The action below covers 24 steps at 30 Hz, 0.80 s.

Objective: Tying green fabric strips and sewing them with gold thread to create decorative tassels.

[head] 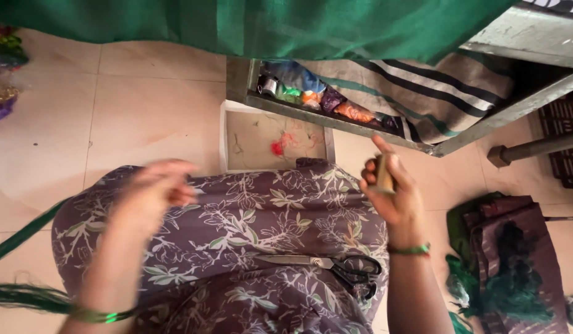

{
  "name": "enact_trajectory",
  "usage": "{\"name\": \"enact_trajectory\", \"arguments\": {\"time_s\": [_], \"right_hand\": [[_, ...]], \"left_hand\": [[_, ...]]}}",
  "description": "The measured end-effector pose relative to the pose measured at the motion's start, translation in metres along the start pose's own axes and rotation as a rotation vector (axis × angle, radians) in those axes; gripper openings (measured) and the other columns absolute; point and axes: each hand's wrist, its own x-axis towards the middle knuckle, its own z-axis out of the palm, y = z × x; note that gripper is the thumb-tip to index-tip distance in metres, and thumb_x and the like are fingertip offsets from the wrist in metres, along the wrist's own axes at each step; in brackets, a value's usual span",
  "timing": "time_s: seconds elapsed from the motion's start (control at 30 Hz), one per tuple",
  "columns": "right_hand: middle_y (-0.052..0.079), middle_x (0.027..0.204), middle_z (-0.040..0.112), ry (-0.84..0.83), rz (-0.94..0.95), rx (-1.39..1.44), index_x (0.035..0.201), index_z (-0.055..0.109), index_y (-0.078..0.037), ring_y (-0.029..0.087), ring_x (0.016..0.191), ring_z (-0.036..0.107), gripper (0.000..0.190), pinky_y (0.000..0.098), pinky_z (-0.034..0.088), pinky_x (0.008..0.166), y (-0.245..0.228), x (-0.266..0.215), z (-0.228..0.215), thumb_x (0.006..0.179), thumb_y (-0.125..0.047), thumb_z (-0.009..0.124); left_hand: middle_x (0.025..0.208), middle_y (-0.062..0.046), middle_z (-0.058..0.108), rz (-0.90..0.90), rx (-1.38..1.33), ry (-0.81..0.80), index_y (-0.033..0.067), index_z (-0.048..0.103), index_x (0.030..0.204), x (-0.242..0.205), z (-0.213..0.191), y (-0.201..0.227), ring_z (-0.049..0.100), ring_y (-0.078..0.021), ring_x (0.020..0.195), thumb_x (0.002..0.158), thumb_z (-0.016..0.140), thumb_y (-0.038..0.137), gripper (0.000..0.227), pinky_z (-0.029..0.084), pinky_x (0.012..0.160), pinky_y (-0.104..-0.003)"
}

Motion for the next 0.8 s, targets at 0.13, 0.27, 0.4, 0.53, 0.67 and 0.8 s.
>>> {"name": "enact_trajectory", "arguments": {"time_s": [0.13,0.27,0.4,0.53,0.67,0.8], "right_hand": [[0.008,0.098,0.061,0.303,0.079,-0.015,0.147,0.05,-0.014,0.023,0.091,0.064,0.052,0.0365,0.057,0.079,0.031,0.043,-0.039,0.099,-0.026,0.065],[0.008,0.096,0.062,0.323,0.232,-0.132,0.117,0.052,-0.011,0.029,0.098,0.071,0.026,0.0401,0.057,0.077,0.061,0.053,-0.058,0.095,-0.015,0.064],[0.004,0.098,0.062,0.523,0.224,-0.26,0.129,0.056,-0.015,0.02,0.092,0.063,0.035,0.0408,0.058,0.076,0.061,0.024,-0.037,0.096,-0.014,0.066],[0.002,0.102,0.062,0.564,0.216,-0.389,0.135,0.048,-0.016,0.019,0.091,0.065,0.042,0.0415,0.059,0.073,0.054,-0.012,-0.001,0.095,-0.011,0.061],[0.002,0.101,0.063,0.618,0.187,-0.482,0.141,0.043,-0.013,0.022,0.093,0.073,0.048,0.0395,0.059,0.073,0.053,-0.043,0.043,0.096,-0.007,0.056],[0.006,0.101,0.066,0.454,0.096,-0.708,0.152,0.04,-0.013,0.022,0.084,0.067,0.054,0.0367,0.052,0.066,0.065,-0.06,0.121,0.1,-0.007,0.054]], "left_hand": [[0.083,-0.012,0.07,0.283,-0.555,0.181,0.0049,0.066,0.116,0.008,-0.085,-0.053,0.069,-0.0275,0.078,0.11,0.048,0.014,0.02,0.057,0.074,-0.038],[0.089,-0.012,0.072,0.428,-0.761,0.204,0.0089,0.062,0.108,-0.007,-0.107,-0.087,0.075,-0.0334,0.102,0.118,0.047,0.017,0.019,0.054,0.081,-0.036],[0.091,-0.013,0.073,0.438,-0.775,0.219,0.0092,0.063,0.107,-0.017,-0.085,-0.094,0.074,-0.035,0.102,0.114,0.049,0.013,0.016,0.054,0.08,-0.036],[0.089,-0.012,0.074,0.422,-0.76,0.117,0.0108,0.063,0.104,-0.011,-0.067,-0.088,0.074,-0.0311,0.097,0.113,0.049,0.012,0.017,0.053,0.077,-0.034],[0.088,-0.011,0.074,0.401,-0.775,0.09,0.0102,0.064,0.102,-0.008,-0.05,-0.079,0.075,-0.029,0.093,0.112,0.048,0.011,0.019,0.053,0.073,-0.032],[0.087,-0.01,0.074,0.41,-0.756,0.058,0.0096,0.063,0.101,-0.011,-0.032,-0.076,0.075,-0.0296,0.09,0.112,0.049,0.01,0.019,0.054,0.072,-0.034]]}}
